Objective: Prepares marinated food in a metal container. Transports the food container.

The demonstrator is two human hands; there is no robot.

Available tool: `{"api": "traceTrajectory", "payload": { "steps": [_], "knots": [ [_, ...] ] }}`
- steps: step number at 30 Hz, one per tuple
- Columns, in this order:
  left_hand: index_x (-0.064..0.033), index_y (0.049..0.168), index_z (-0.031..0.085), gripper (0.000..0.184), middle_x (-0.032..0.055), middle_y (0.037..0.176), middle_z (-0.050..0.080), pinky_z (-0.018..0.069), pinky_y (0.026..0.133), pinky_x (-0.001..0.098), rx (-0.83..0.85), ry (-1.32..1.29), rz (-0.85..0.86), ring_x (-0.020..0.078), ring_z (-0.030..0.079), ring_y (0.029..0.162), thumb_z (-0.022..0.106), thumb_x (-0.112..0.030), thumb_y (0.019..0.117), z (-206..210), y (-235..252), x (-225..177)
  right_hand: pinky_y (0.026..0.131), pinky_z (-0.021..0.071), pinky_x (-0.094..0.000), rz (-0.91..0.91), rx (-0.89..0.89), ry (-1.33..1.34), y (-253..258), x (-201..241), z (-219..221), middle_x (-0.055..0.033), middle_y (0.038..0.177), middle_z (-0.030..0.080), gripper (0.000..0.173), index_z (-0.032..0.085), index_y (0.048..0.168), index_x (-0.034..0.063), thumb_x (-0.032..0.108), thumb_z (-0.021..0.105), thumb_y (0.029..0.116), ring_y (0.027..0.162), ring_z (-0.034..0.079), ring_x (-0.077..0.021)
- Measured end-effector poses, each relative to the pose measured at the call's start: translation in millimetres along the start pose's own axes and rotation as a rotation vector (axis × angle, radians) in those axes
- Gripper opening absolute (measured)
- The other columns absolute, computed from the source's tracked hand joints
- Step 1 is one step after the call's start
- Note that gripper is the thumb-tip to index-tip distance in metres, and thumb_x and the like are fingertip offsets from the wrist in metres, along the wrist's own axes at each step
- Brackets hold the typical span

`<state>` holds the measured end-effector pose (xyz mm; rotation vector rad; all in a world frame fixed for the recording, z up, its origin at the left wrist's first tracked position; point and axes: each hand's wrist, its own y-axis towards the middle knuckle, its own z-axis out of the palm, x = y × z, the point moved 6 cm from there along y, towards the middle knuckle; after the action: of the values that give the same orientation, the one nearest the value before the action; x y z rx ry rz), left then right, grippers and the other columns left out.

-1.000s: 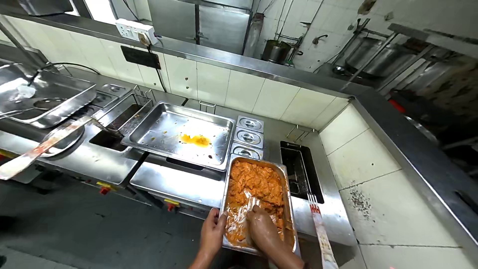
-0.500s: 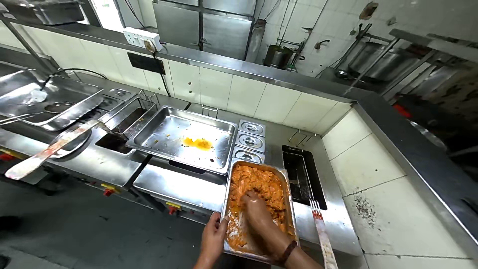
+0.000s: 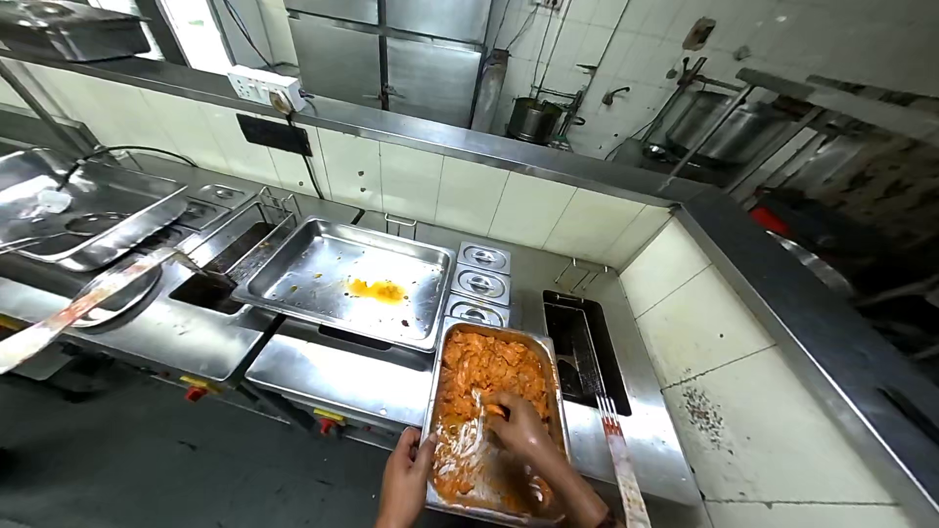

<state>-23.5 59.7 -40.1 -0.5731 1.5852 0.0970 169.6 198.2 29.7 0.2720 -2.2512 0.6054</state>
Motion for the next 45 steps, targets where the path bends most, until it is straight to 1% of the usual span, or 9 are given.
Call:
{"api": "traceTrajectory", "payload": {
  "steps": [7, 13, 22, 26, 29, 33, 37, 41, 45],
  "knots": [
    [-0.0068, 0.095, 0.062, 0.027, 0.0040, 0.072, 0.064, 0.0574, 0.065, 0.0377, 0.007, -0.075, 0.008, 0.0167, 0.065, 0.065, 0.061, -0.033, 0.0986, 0.2, -1.1, -0.4, 0.035, 0.0342, -0.0174, 0.403, 0.082, 1.710, -8.5, -18.4, 24.8, 0.0043, 0.052, 0.045, 0.049, 0.047, 0.067, 0.0177, 0.038, 0.036, 0.1101, 0.037, 0.040, -0.0046],
    [-0.0055, 0.096, 0.062, 0.027, 0.0049, 0.072, 0.064, 0.0579, 0.066, 0.0370, 0.016, -0.097, 0.018, 0.0165, 0.065, 0.066, 0.061, -0.032, 0.0987, 0.3, -1.5, -0.9, 0.070, 0.0638, -0.0348, 0.328, -0.057, 1.653, -18.1, -13.2, 17.8, -0.0156, 0.094, 0.069, 0.015, 0.056, 0.115, 0.0008, 0.010, 0.046, 0.1074, 0.077, 0.072, -0.0222],
    [-0.0065, 0.094, 0.061, 0.025, 0.0050, 0.072, 0.064, 0.0578, 0.065, 0.0357, 0.016, -0.133, 0.019, 0.0167, 0.065, 0.066, 0.062, -0.031, 0.0991, 2.3, -0.7, -1.4, 0.033, 0.0356, -0.0157, 0.198, 0.278, 1.947, -30.2, -0.1, -1.4, 0.0029, 0.056, 0.049, 0.058, 0.053, 0.067, 0.0147, 0.054, 0.039, 0.1071, 0.036, 0.042, -0.0032],
    [-0.0062, 0.095, 0.061, 0.024, 0.0053, 0.073, 0.065, 0.0580, 0.066, 0.0360, 0.028, -0.139, 0.008, 0.0169, 0.066, 0.067, 0.062, -0.030, 0.0987, 1.8, 1.1, -0.5, 0.030, 0.0297, -0.0175, 0.409, -0.026, 1.687, -25.2, -29.8, 15.7, 0.0049, 0.045, 0.037, 0.057, 0.043, 0.061, 0.0171, 0.046, 0.037, 0.1099, 0.032, 0.034, -0.0036],
    [-0.0059, 0.094, 0.061, 0.024, 0.0055, 0.073, 0.064, 0.0578, 0.066, 0.0360, 0.026, -0.152, 0.013, 0.0170, 0.065, 0.066, 0.062, -0.030, 0.0984, 1.7, 1.4, 0.3, 0.036, 0.0356, -0.0218, 0.478, -0.272, 1.333, -30.5, -35.8, 6.9, 0.0026, 0.054, 0.042, 0.043, 0.047, 0.076, 0.0150, 0.042, 0.043, 0.1101, 0.039, 0.038, -0.0071],
    [-0.0055, 0.095, 0.061, 0.023, 0.0065, 0.074, 0.065, 0.0587, 0.066, 0.0353, 0.029, -0.176, 0.013, 0.0173, 0.066, 0.067, 0.062, -0.028, 0.0988, 2.1, -1.6, -0.6, 0.079, 0.0606, -0.0443, 0.317, -0.100, 1.369, -46.7, -11.7, -25.3, -0.0183, 0.104, 0.067, 0.031, 0.054, 0.124, 0.0000, 0.024, 0.040, 0.1110, 0.089, 0.069, -0.0280],
    [-0.0043, 0.096, 0.061, 0.024, 0.0070, 0.075, 0.065, 0.0587, 0.067, 0.0377, 0.024, -0.168, 0.005, 0.0183, 0.067, 0.068, 0.063, -0.028, 0.0984, 2.3, -0.9, 0.5, 0.040, 0.0427, -0.0179, 0.297, -0.072, 1.597, -42.1, -16.1, -14.6, -0.0036, 0.074, 0.063, 0.037, 0.062, 0.103, 0.0107, 0.036, 0.036, 0.1101, 0.048, 0.051, -0.0056],
    [-0.0040, 0.097, 0.062, 0.024, 0.0074, 0.076, 0.066, 0.0591, 0.068, 0.0384, 0.026, -0.156, -0.006, 0.0183, 0.067, 0.069, 0.063, -0.028, 0.0980, 1.2, -1.2, -0.2, 0.051, 0.0524, -0.0322, 0.397, -0.117, 1.713, -38.0, -13.3, 4.8, -0.0053, 0.072, 0.061, 0.041, 0.056, 0.088, 0.0142, 0.047, 0.040, 0.1059, 0.057, 0.059, -0.0163],
    [-0.0030, 0.097, 0.060, 0.021, 0.0078, 0.075, 0.066, 0.0592, 0.066, 0.0370, 0.021, -0.163, -0.010, 0.0179, 0.067, 0.067, 0.062, -0.024, 0.0991, 0.1, -2.9, -0.8, 0.033, 0.0318, -0.0181, 0.357, -0.046, 1.666, -37.8, -9.9, -2.8, 0.0042, 0.050, 0.039, 0.056, 0.042, 0.063, 0.0175, 0.047, 0.036, 0.1106, 0.035, 0.036, -0.0049]
  ]
}}
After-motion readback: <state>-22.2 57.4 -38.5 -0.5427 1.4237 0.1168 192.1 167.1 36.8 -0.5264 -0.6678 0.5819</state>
